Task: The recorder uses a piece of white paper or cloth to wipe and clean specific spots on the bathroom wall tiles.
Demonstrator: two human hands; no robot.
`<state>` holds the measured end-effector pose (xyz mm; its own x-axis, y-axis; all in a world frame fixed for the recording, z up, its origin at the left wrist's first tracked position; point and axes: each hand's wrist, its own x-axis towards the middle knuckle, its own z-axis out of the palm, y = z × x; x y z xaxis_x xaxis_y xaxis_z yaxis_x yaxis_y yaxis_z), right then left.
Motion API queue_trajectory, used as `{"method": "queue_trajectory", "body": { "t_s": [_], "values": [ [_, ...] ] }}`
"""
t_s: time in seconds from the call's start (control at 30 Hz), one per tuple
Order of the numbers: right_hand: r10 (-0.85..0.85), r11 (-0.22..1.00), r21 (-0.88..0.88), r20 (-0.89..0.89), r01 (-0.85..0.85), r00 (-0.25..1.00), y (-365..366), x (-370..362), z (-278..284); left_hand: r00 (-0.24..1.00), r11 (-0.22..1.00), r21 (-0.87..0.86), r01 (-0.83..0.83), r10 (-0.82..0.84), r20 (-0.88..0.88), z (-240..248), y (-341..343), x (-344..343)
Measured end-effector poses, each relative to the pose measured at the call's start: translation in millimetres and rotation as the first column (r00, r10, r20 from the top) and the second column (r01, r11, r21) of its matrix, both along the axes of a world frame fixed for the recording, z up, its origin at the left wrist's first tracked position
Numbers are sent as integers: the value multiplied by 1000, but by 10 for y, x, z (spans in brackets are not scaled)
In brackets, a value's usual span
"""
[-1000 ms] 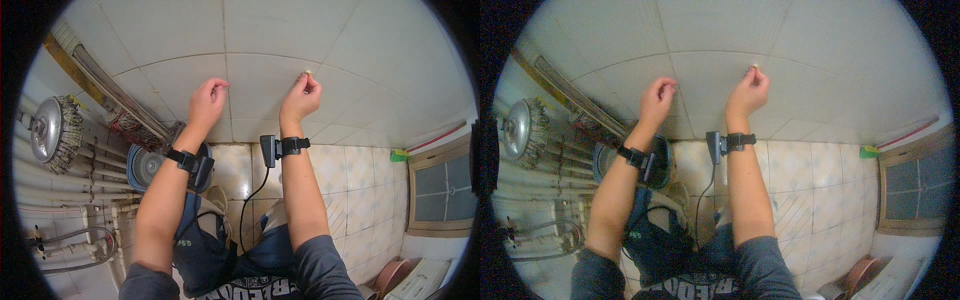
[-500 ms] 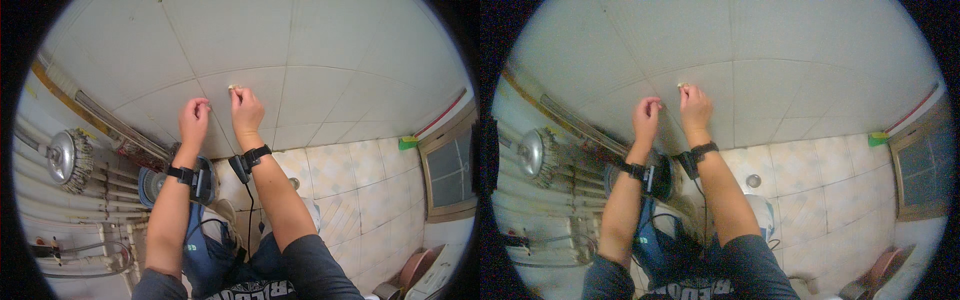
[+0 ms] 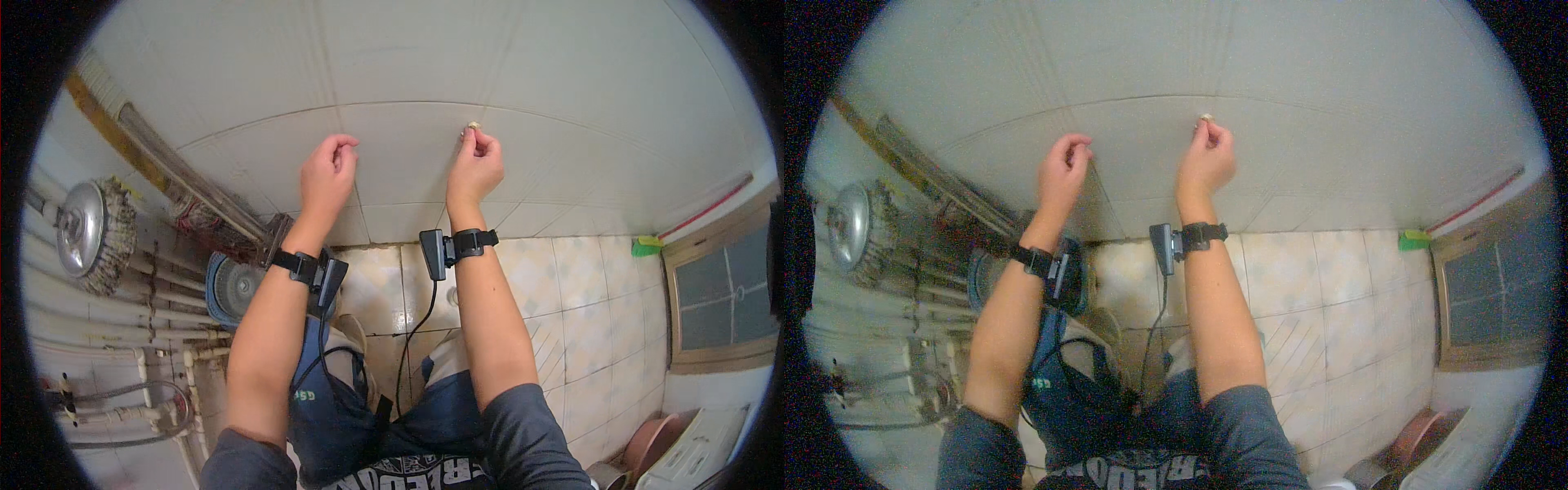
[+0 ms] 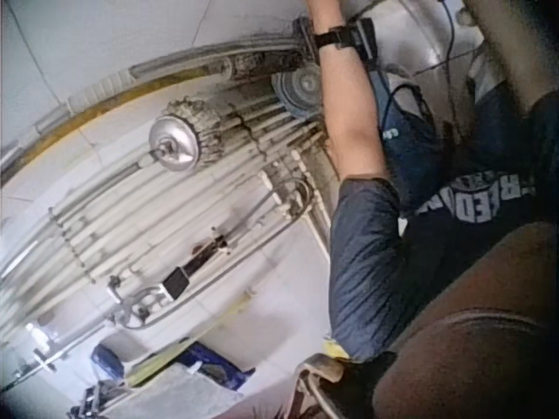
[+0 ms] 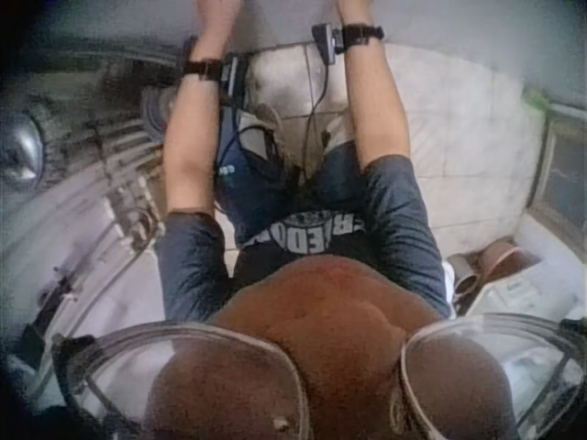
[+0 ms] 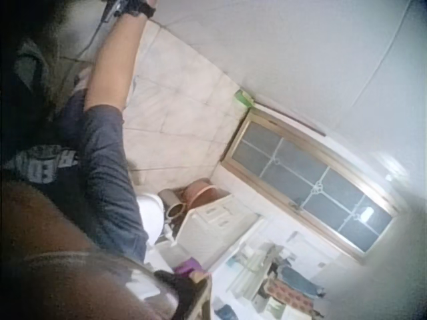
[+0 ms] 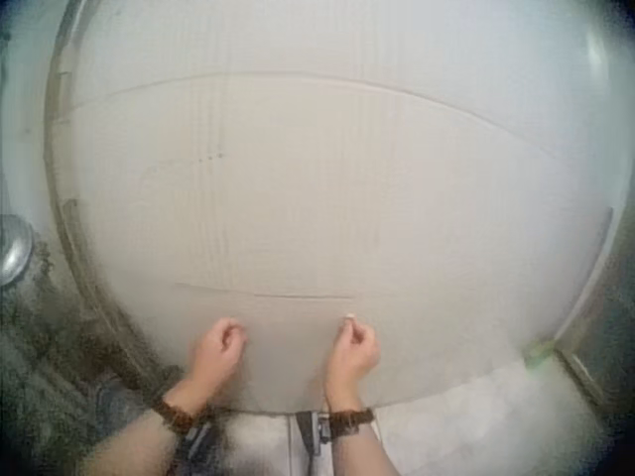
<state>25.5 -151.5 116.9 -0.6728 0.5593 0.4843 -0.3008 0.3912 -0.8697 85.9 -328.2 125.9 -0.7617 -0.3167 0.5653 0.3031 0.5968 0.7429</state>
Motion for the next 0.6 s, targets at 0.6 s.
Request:
{"method": "queue_trajectory", "body": {
  "t_s": [0.6],
  "values": [
    [333,877,378,-32,-297,942,-941,262,-392,998,995,81,-56,54,31,-72,-380,46]
  ]
}}
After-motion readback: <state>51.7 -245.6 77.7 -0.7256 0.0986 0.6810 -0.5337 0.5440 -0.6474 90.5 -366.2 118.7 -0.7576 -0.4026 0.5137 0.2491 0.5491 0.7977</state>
